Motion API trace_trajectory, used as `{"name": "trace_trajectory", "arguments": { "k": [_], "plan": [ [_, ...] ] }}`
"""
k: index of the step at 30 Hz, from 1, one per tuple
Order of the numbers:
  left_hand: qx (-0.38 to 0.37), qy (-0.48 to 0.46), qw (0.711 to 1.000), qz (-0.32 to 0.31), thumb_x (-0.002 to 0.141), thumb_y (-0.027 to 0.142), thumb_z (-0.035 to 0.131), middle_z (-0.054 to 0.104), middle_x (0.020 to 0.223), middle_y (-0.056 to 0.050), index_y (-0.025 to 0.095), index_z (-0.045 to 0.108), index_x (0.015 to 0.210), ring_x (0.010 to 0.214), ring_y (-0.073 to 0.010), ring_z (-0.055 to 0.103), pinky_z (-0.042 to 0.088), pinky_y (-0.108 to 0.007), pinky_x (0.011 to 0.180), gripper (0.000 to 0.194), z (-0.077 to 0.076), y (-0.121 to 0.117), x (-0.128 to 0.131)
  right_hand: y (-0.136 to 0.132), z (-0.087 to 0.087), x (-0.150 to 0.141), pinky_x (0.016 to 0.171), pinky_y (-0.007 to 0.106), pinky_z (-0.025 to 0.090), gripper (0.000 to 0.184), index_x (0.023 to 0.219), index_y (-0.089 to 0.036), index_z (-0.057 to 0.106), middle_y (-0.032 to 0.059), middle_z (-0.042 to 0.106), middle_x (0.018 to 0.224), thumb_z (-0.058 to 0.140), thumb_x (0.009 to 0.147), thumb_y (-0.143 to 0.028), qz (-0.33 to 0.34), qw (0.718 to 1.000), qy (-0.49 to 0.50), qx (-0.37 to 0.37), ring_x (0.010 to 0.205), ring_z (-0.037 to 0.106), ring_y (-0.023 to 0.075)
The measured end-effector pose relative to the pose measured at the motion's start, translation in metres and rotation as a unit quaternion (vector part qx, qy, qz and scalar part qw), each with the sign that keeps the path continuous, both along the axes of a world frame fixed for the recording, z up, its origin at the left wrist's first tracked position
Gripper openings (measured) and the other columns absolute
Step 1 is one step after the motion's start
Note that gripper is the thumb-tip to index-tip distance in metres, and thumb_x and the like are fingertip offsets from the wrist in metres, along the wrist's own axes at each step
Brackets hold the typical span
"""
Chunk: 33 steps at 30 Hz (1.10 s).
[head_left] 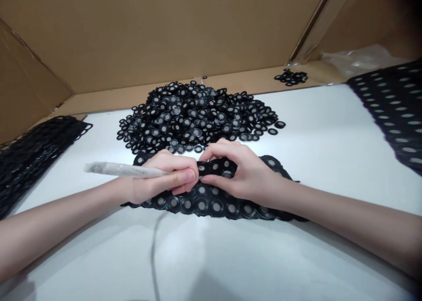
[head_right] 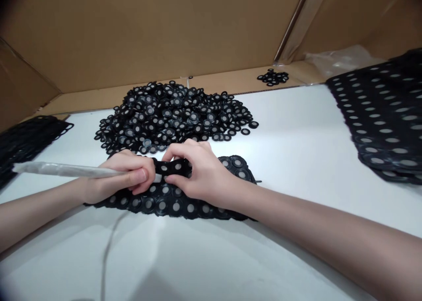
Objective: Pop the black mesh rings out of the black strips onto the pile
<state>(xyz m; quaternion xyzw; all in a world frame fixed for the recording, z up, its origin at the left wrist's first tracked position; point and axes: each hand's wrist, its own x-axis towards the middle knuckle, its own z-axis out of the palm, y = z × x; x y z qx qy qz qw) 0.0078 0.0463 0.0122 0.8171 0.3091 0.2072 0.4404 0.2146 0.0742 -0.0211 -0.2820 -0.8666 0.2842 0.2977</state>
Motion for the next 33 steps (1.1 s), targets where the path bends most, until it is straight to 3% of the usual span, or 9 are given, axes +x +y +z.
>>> {"name": "trace_trajectory", "arguments": {
  "k": [5,9,15,20,24,30,33],
  "plan": [
    [0.002,0.01,1.0,-0.001,0.095,0.026,0.037,0.049,0.054,0.004,0.014,0.051,0.065,0.048,-0.0062,0.042,0.036,-0.017,0.053,0.035,-0.003,0.0,0.0,-0.002,0.003,-0.001,0.08,0.034,0.036,0.018,0.092,-0.02,0.057,0.0013,0.063,0.088,0.065,0.076,-0.021,-0.004,0.999,-0.032,-0.009,0.082,0.055,0.0176],
    [-0.009,0.004,0.999,0.048,0.094,0.029,0.039,0.052,0.054,0.003,0.015,0.053,0.066,0.048,-0.0072,0.045,0.037,-0.018,0.05,0.034,-0.003,-0.004,0.0,-0.006,0.007,-0.002,0.08,0.036,0.034,0.03,0.097,-0.02,0.053,0.0025,0.06,0.091,0.067,0.073,-0.03,0.011,0.998,-0.068,0.007,0.087,0.052,0.0206],
    [0.026,-0.038,0.994,0.101,0.092,0.034,0.044,0.054,0.053,0.002,0.015,0.056,0.067,0.047,-0.0084,0.046,0.038,-0.019,0.048,0.034,0.001,-0.016,0.0,-0.009,0.008,-0.002,0.083,0.037,0.032,0.045,0.106,-0.02,0.046,0.0047,0.057,0.101,0.069,0.07,-0.036,0.004,0.996,-0.088,0.024,0.093,0.051,0.0233],
    [0.032,-0.109,0.984,0.137,0.093,0.036,0.045,0.054,0.051,0.001,0.016,0.056,0.067,0.044,-0.0087,0.045,0.037,-0.02,0.044,0.035,0.0,-0.029,-0.001,-0.008,0.007,0.0,0.086,0.039,0.033,0.042,0.105,-0.021,0.049,0.0043,0.059,0.097,0.07,0.07,-0.034,0.003,0.996,-0.091,0.01,0.093,0.052,0.0231],
    [0.029,-0.078,0.99,0.112,0.094,0.035,0.043,0.054,0.051,0.002,0.015,0.056,0.068,0.046,-0.0081,0.046,0.037,-0.018,0.045,0.035,-0.004,-0.032,0.0,-0.005,0.007,0.001,0.087,0.038,0.035,0.043,0.106,-0.023,0.049,0.0031,0.06,0.103,0.071,0.069,-0.033,0.039,0.996,-0.081,-0.003,0.095,0.054,0.0226],
    [0.025,-0.026,0.997,0.068,0.094,0.033,0.04,0.055,0.054,0.001,0.014,0.056,0.069,0.047,-0.008,0.046,0.036,-0.019,0.047,0.035,-0.002,-0.029,0.001,-0.007,0.014,0.002,0.088,0.042,0.036,0.042,0.104,-0.023,0.05,0.0029,0.062,0.1,0.072,0.069,-0.03,0.039,0.993,-0.107,-0.033,0.095,0.054,0.024],
    [0.026,-0.018,0.998,0.055,0.095,0.032,0.04,0.055,0.054,0.001,0.014,0.057,0.07,0.048,-0.0084,0.047,0.037,-0.019,0.047,0.035,-0.001,-0.029,0.001,-0.008,0.014,0.002,0.084,0.038,0.04,0.039,0.102,-0.023,0.051,0.0014,0.063,0.096,0.071,0.069,-0.026,0.045,0.994,-0.075,-0.07,0.091,0.056,0.0218]
  ]
}}
